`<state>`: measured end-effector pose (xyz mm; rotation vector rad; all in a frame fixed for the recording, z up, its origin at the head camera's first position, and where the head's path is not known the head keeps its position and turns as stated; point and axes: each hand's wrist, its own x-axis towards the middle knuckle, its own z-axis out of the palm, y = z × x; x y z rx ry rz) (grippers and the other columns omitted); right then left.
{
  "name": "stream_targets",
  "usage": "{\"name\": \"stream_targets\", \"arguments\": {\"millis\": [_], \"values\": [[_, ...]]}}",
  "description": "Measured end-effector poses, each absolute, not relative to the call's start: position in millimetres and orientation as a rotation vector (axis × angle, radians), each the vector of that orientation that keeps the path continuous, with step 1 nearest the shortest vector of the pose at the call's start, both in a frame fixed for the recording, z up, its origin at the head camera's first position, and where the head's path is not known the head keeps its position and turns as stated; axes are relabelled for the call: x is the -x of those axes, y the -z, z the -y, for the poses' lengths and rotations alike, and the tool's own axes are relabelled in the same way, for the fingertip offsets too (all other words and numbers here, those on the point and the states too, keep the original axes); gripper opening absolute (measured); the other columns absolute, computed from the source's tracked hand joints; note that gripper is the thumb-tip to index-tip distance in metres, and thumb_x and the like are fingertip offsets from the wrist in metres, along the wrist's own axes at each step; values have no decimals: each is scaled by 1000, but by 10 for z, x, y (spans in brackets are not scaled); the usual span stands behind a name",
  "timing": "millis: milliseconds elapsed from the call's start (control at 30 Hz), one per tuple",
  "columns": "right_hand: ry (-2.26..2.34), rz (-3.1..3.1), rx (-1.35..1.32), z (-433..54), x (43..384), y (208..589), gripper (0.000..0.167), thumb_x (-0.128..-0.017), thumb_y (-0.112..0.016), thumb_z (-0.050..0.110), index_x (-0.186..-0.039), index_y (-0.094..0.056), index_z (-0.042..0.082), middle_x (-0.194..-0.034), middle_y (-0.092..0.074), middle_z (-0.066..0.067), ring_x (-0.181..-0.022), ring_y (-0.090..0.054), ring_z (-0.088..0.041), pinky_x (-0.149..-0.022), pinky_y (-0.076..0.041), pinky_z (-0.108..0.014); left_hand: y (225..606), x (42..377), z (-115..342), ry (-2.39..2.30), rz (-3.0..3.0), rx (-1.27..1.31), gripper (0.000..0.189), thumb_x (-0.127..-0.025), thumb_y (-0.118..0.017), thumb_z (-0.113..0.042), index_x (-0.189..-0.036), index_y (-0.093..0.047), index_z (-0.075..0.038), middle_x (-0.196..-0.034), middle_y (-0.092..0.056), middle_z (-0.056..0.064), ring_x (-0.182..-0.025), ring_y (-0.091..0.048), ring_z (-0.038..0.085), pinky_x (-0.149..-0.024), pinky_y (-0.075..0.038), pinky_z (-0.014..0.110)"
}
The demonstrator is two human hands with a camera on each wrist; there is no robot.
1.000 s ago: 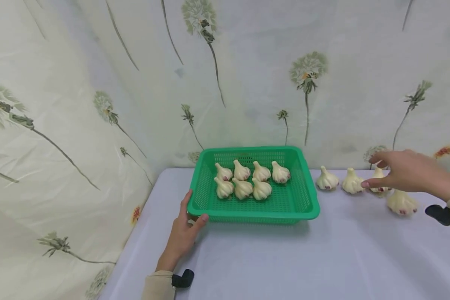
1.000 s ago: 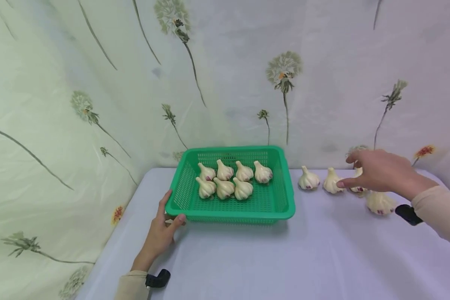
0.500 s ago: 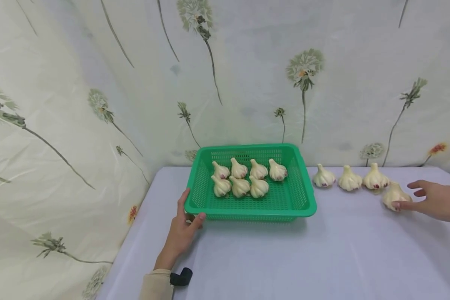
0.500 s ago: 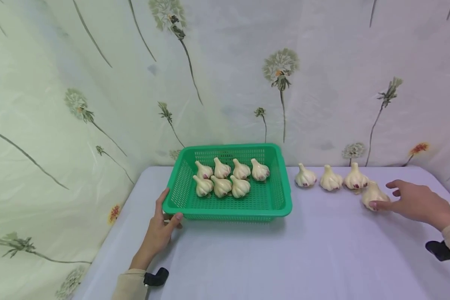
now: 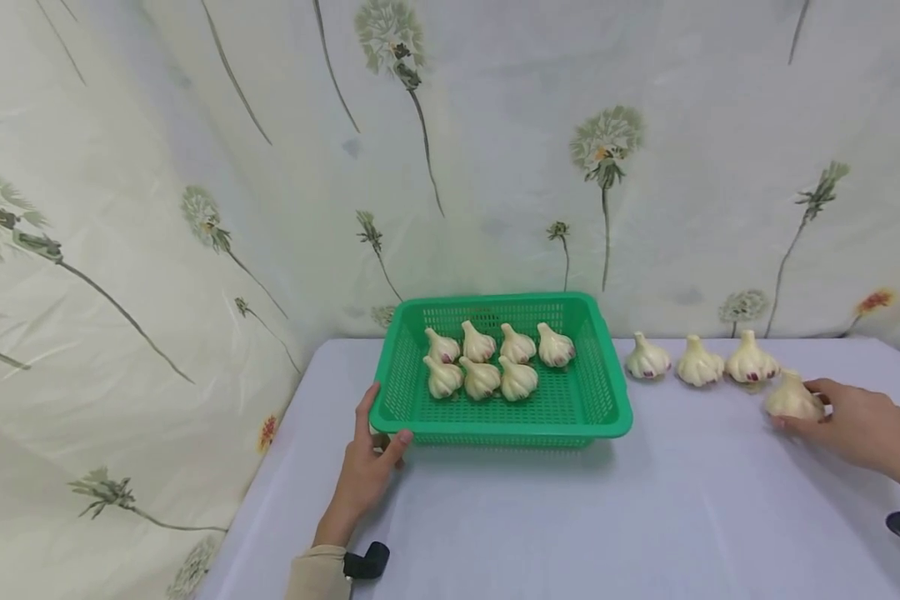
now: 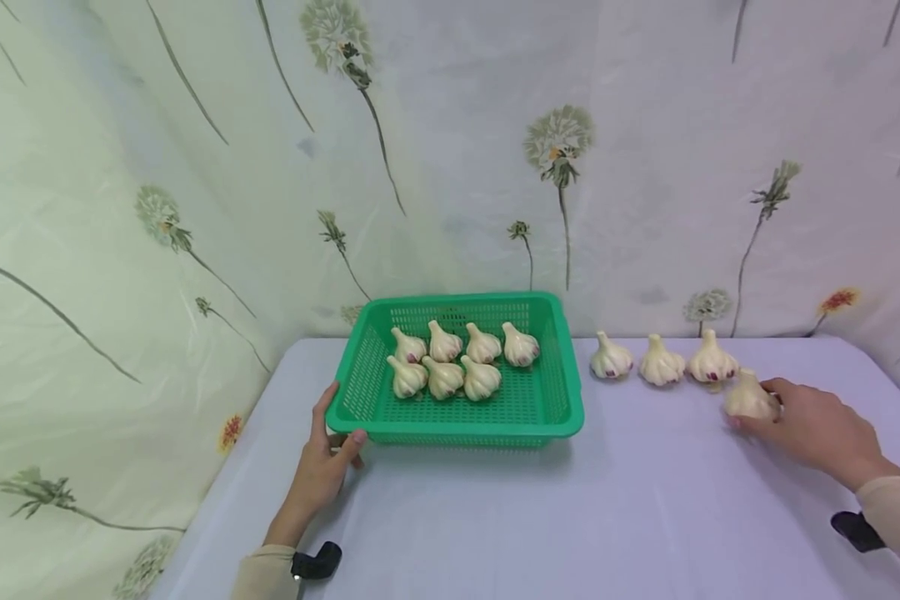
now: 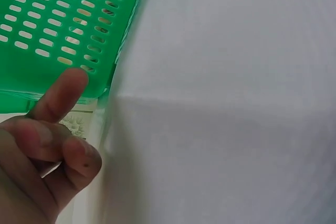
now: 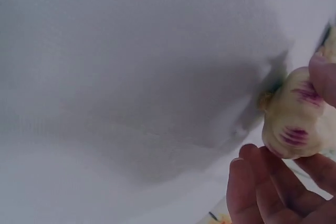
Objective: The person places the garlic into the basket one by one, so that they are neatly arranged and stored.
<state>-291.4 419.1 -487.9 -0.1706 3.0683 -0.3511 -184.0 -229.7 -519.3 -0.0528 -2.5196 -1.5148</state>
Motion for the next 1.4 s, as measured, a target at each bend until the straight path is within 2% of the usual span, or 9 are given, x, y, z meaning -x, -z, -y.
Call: {"name": "stream_targets", "arguments": {"millis": [233, 500, 600, 733, 900, 967, 1167, 1400], "values": [[325, -3096, 129, -4154, 2885, 4914, 97, -89, -78, 62, -128, -52, -22, -98, -63, -41, -81, -64, -51, -62, -51, -57, 5216, 1830, 2295, 1540, 2504, 39, 86, -105, -70, -32, -169, -13, -42, -82, -70, 13, -67, -67, 18, -65, -49, 28], [360, -3147, 89, -4124, 2815, 4964, 89, -85, -85, 54, -127, -56, -19, -87, -62, -28, -81, -60, -41, -55, -46, -45, 5194, 1826, 2275, 1548, 2506, 28, 87, -105, -69, -34, -169, -11, -43, -81, -69, 12, -68, -67, 19, -65, -48, 28], [367, -3155, 84, -4108, 2807, 4959, 88, -80, -89, 51, -127, -57, -17, -88, -62, -30, -78, -59, -40, -55, -45, -43, 5187, 1819, 2267, 1553, 2503, 21, 87, -105, -69, -34, -169, -11, -43, -82, -69, 13, -68, -67, 19, -65, -48, 28], [382, -3153, 41, -4091, 2796, 4936, 91, -77, -90, 54, -130, -58, -14, -100, -65, -36, -79, -60, -41, -55, -42, -39, 5188, 1824, 2261, 1551, 2501, 18, 87, -105, -69, -35, -169, -11, -43, -80, -68, 11, -68, -67, 19, -64, -47, 27], [398, -3128, -57, -4062, 2753, 4916, 102, -76, -87, 68, -135, -58, -10, -112, -65, -39, -77, -58, -38, -54, -38, -33, 5199, 1836, 2259, 1564, 2492, 15, 86, -105, -69, -35, -169, -11, -44, -77, -67, 8, -68, -67, 20, -63, -46, 27], [409, -3139, -74, -4043, 2735, 4911, 104, -76, -85, 71, -136, -59, -10, -112, -65, -39, -74, -56, -34, -54, -38, -33, 5202, 1835, 2258, 1571, 2489, 10, 86, -105, -69, -35, -168, -11, -45, -77, -67, 7, -68, -67, 20, -63, -46, 27], [447, -3218, 1, -3912, 2685, 4822, 97, -77, -86, 68, -133, -64, -9, -104, -71, -34, -68, -55, -27, -54, -36, -33, 5222, 1831, 2251, 1584, 2477, 0, 86, -105, -69, -35, -168, -12, -45, -79, -66, 8, -68, -66, 20, -63, -47, 28], [521, -3224, 89, -3683, 2623, 4726, 95, -76, -86, 69, -131, -68, -7, -102, -75, -28, -69, -61, -27, -54, -37, -32, 5229, 1828, 2242, 1598, 2471, -2, 86, -105, -69, -35, -168, -12, -45, -78, -65, 8, -68, -66, 20, -63, -46, 28]]}}
